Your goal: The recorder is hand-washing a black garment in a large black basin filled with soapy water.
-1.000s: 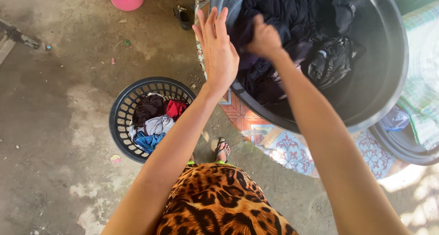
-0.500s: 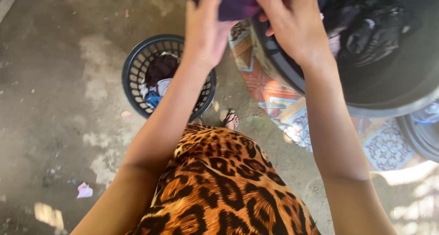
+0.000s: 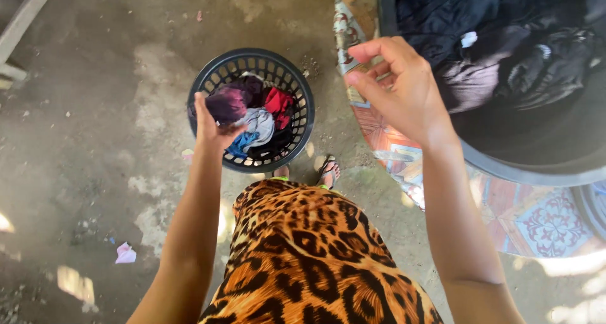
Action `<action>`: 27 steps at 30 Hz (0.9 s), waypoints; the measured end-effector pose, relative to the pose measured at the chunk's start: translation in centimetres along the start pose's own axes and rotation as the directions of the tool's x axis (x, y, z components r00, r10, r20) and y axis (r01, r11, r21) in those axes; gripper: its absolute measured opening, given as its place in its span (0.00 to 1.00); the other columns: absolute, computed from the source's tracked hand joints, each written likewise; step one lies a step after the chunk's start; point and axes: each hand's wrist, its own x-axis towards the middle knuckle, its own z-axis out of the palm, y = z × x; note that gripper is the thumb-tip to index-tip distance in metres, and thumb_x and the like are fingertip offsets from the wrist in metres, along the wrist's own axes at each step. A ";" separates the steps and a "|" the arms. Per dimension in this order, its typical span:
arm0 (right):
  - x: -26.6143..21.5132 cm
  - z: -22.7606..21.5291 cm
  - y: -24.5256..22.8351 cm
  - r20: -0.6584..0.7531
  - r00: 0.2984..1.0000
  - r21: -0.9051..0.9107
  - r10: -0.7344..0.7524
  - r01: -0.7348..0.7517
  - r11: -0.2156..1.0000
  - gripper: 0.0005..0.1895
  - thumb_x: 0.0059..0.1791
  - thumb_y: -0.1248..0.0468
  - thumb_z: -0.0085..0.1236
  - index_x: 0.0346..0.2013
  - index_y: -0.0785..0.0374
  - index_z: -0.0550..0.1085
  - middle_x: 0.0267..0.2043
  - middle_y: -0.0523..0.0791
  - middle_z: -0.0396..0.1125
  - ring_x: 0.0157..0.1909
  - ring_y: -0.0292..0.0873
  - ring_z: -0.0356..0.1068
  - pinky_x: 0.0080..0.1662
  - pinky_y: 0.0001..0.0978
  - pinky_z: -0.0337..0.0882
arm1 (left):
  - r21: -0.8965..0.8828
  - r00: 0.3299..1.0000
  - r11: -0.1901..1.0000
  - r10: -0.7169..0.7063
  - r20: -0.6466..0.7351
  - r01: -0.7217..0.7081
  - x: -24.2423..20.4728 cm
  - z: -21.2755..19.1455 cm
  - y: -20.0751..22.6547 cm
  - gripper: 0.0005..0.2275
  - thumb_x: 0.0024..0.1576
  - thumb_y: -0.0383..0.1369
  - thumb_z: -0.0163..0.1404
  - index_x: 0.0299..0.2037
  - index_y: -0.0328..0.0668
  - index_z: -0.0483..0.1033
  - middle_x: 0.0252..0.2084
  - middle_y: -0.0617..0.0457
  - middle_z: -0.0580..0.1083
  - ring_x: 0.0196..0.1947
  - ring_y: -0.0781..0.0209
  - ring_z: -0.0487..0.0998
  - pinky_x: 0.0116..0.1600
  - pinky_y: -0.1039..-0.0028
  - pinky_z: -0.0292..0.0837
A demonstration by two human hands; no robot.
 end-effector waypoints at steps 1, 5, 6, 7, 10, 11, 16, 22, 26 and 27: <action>-0.2 -0.3 -0.3 -0.019 0.999 0.001 0.026 -0.026 1.000 0.15 0.53 0.67 0.66 0.53 0.65 0.76 0.50 0.45 0.69 0.42 0.34 0.71 0.44 0.26 0.72 | 0.012 0.988 0.995 -0.095 -0.123 0.098 0.0 1.3 0.1 0.41 0.49 0.63 0.50 0.71 0.56 0.58 0.70 0.41 0.61 0.68 0.34 0.63 0.67 0.30 0.57; -2.0 -2.8 0.6 -0.081 0.994 0.055 0.080 -0.075 0.996 0.13 0.54 0.68 0.65 0.54 0.63 0.76 0.49 0.43 0.70 0.44 0.32 0.71 0.45 0.23 0.72 | 0.469 0.978 0.874 0.191 -0.088 -0.128 7.3 5.9 -3.6 0.40 0.49 0.55 0.56 0.70 0.44 0.61 0.71 0.42 0.64 0.70 0.39 0.65 0.67 0.41 0.54; -2.1 -4.3 1.8 -0.098 0.992 0.048 0.084 -0.079 0.996 0.13 0.54 0.68 0.65 0.54 0.63 0.76 0.49 0.43 0.70 0.44 0.32 0.71 0.45 0.23 0.72 | 0.477 0.980 0.869 0.186 -0.072 -0.130 5.6 9.6 -4.1 0.40 0.49 0.55 0.56 0.70 0.44 0.61 0.71 0.42 0.64 0.70 0.39 0.65 0.67 0.41 0.54; -2.3 -5.8 3.0 -0.124 0.978 -0.034 0.167 -0.172 0.984 0.13 0.54 0.66 0.64 0.54 0.62 0.77 0.47 0.44 0.72 0.43 0.33 0.72 0.45 0.25 0.72 | 0.505 0.863 0.717 0.488 0.128 -0.480 3.8 13.2 -4.7 0.36 0.55 0.45 0.57 0.70 0.38 0.57 0.71 0.40 0.62 0.70 0.45 0.62 0.69 0.53 0.53; -2.9 -11.6 9.0 -0.191 0.945 -0.330 0.265 -0.316 0.889 0.17 0.53 0.61 0.67 0.55 0.62 0.77 0.49 0.47 0.75 0.44 0.40 0.74 0.48 0.32 0.74 | 0.338 0.363 0.202 0.767 0.529 -0.919 -4.6 23.9 -6.4 0.27 0.65 0.34 0.59 0.69 0.35 0.57 0.69 0.42 0.63 0.70 0.53 0.64 0.73 0.66 0.56; -3.2 -13.6 11.3 -0.205 0.939 -0.519 0.275 -0.343 0.783 0.22 0.52 0.57 0.69 0.57 0.63 0.76 0.53 0.50 0.74 0.47 0.44 0.75 0.52 0.38 0.74 | 0.178 0.065 -0.074 0.744 0.665 -0.981 -8.0 27.1 -6.6 0.22 0.70 0.34 0.59 0.68 0.37 0.62 0.68 0.44 0.67 0.69 0.54 0.68 0.74 0.68 0.60; -5.2 -20.7 26.7 -0.299 0.780 -0.764 0.549 -0.541 0.352 0.56 0.40 0.49 0.76 0.75 0.58 0.55 0.69 0.66 0.54 0.64 0.69 0.62 0.59 0.55 0.68 | -0.062 -0.236 -0.333 0.511 0.826 -0.941 -13.5 34.7 -11.3 0.30 0.63 0.32 0.59 0.70 0.34 0.55 0.66 0.36 0.63 0.69 0.37 0.62 0.74 0.58 0.57; -6.2 -20.4 28.6 -0.274 0.653 -0.869 0.706 -0.483 0.109 0.83 0.27 0.39 0.80 0.81 0.44 0.32 0.78 0.63 0.23 0.72 0.82 0.39 0.59 0.78 0.61 | -0.028 -0.216 -0.419 0.410 0.886 -0.908 -13.6 35.6 -12.5 0.27 0.58 0.26 0.58 0.67 0.37 0.59 0.57 0.43 0.70 0.66 0.37 0.66 0.73 0.45 0.57; -5.1 -20.0 28.8 -0.235 0.612 -0.887 0.755 -0.452 0.091 0.79 0.22 0.40 0.84 0.77 0.38 0.42 0.78 0.63 0.16 0.69 0.89 0.35 0.58 0.78 0.60 | 0.019 -0.157 -0.427 0.374 0.914 -0.904 -14.3 35.4 -12.2 0.25 0.57 0.24 0.58 0.64 0.36 0.61 0.52 0.45 0.73 0.58 0.41 0.70 0.70 0.46 0.60; -4.9 -20.4 28.8 -0.240 0.614 -0.887 0.752 -0.454 0.088 0.79 0.22 0.40 0.84 0.77 0.38 0.42 0.78 0.63 0.16 0.69 0.89 0.35 0.58 0.78 0.60 | 0.014 -0.163 -0.428 0.375 0.913 -0.904 -14.2 35.7 -12.1 0.25 0.57 0.24 0.58 0.64 0.36 0.61 0.52 0.45 0.73 0.58 0.41 0.70 0.70 0.46 0.60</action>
